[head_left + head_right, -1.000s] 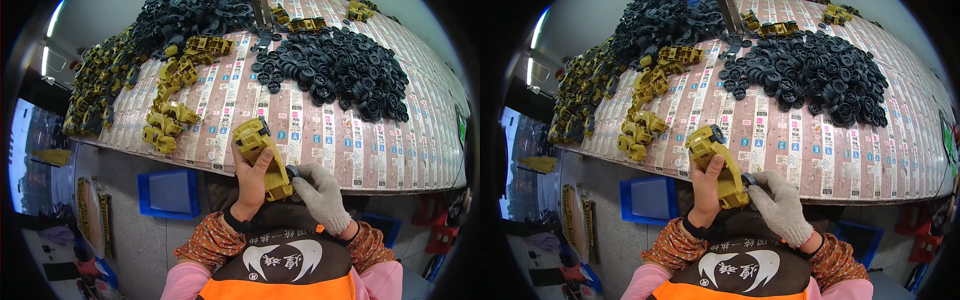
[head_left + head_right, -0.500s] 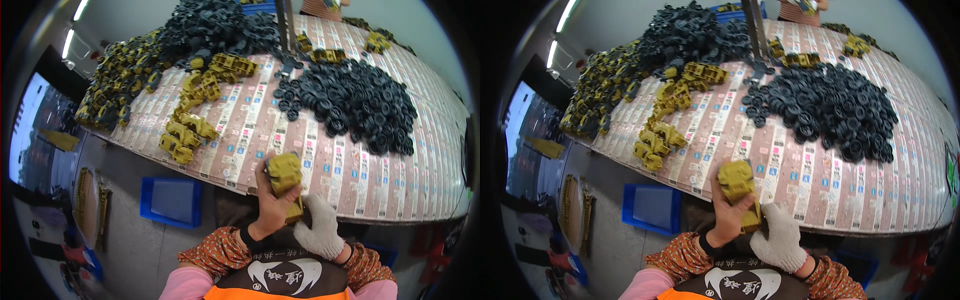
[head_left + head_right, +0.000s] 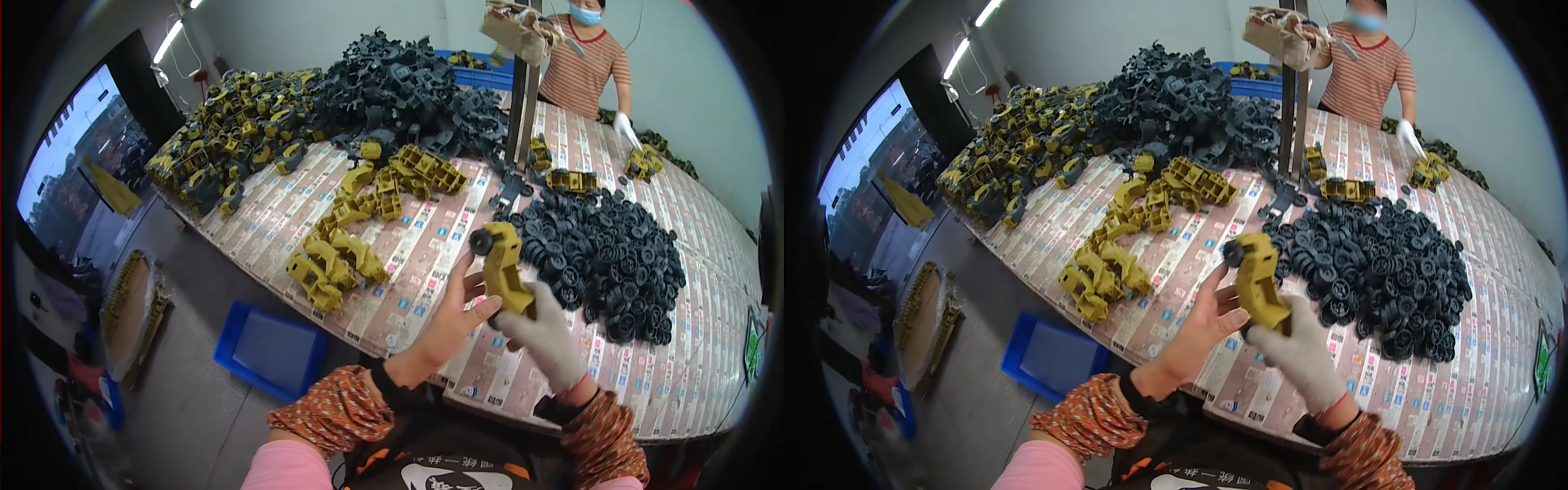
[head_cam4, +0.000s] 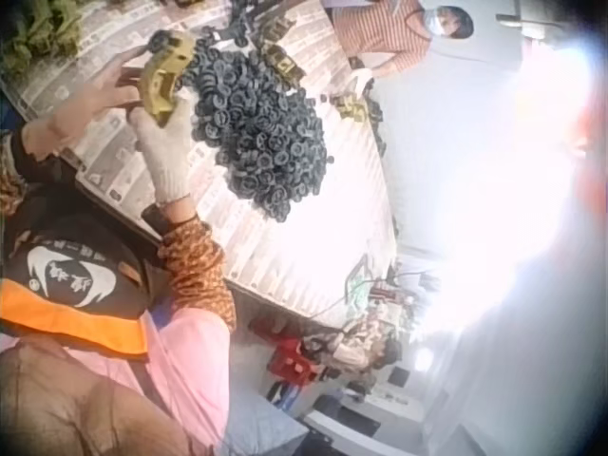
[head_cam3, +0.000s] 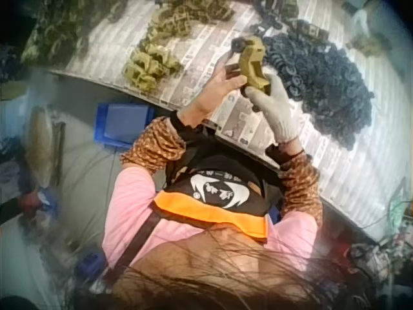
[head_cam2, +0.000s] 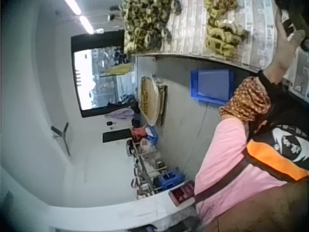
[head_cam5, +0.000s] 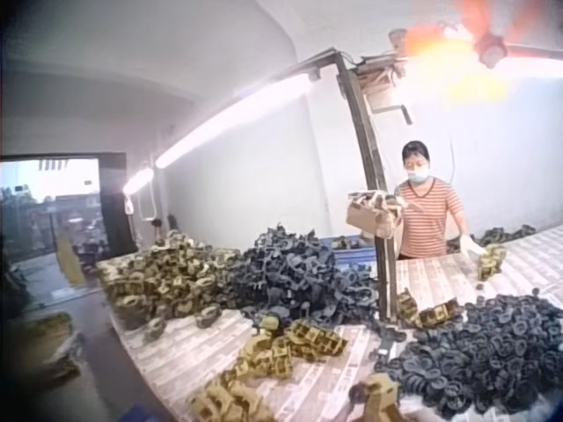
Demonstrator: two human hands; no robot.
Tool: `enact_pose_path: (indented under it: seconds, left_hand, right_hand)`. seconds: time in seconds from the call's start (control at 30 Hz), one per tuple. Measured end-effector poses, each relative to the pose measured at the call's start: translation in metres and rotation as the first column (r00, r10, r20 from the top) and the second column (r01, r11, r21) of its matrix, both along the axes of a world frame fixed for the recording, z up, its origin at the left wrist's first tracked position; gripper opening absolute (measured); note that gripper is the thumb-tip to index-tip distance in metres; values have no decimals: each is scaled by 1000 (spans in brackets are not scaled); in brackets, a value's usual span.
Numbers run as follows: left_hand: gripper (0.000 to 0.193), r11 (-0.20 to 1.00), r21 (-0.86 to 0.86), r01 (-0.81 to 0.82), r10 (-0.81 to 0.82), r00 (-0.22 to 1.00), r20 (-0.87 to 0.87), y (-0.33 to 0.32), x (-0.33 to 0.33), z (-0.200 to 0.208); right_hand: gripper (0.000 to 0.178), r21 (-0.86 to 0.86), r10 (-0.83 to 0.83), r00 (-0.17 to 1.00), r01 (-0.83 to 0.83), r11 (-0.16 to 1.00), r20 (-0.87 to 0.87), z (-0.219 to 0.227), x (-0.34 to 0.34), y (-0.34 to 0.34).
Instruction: The person sits at a table and repeatedly picks up yellow plastic frames and black circular inserts. They press the black inserts into the yellow frames by hand, one at a time, and place the assembled units back on the table. The task involves repetitive manual assembly of small plastic components.
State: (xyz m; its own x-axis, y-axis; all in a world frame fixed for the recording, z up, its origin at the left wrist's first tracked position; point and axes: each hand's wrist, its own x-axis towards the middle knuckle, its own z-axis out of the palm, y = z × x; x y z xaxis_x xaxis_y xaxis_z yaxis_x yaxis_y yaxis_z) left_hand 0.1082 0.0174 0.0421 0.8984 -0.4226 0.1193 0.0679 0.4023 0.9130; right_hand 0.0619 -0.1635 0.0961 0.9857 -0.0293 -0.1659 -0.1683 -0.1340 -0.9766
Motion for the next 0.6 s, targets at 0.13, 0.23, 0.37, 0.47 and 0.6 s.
enact_pose_path:
  seconds: [0.13, 0.23, 0.37, 0.47, 0.6]
  left_hand:
    - [61, 762, 608, -224, -27, 927, 375, 32, 79, 2]
    - [60, 433, 739, -515, -166, 761, 628, 56, 150, 6]
    - [71, 153, 626, -765, -343, 553, 760, 56, 223, 11]
    - [76, 30, 495, -868, -525, 408, 747, 47, 274, -3]
    - [63, -8, 333, -943, -730, 234, 643, 0, 307, -10]
  right_hand:
    - [38, 94, -99, 989, 110, 990, -111, 18, 75, -67]
    - [39, 73, -243, 970, 242, 967, 3, 17, 146, -107]
    - [53, 180, -371, 921, 348, 920, 117, 29, 213, -140]
    - [67, 139, -396, 902, 376, 916, 170, 32, 226, -131]
    - [70, -193, -334, 903, 390, 900, 269, 33, 202, -111]
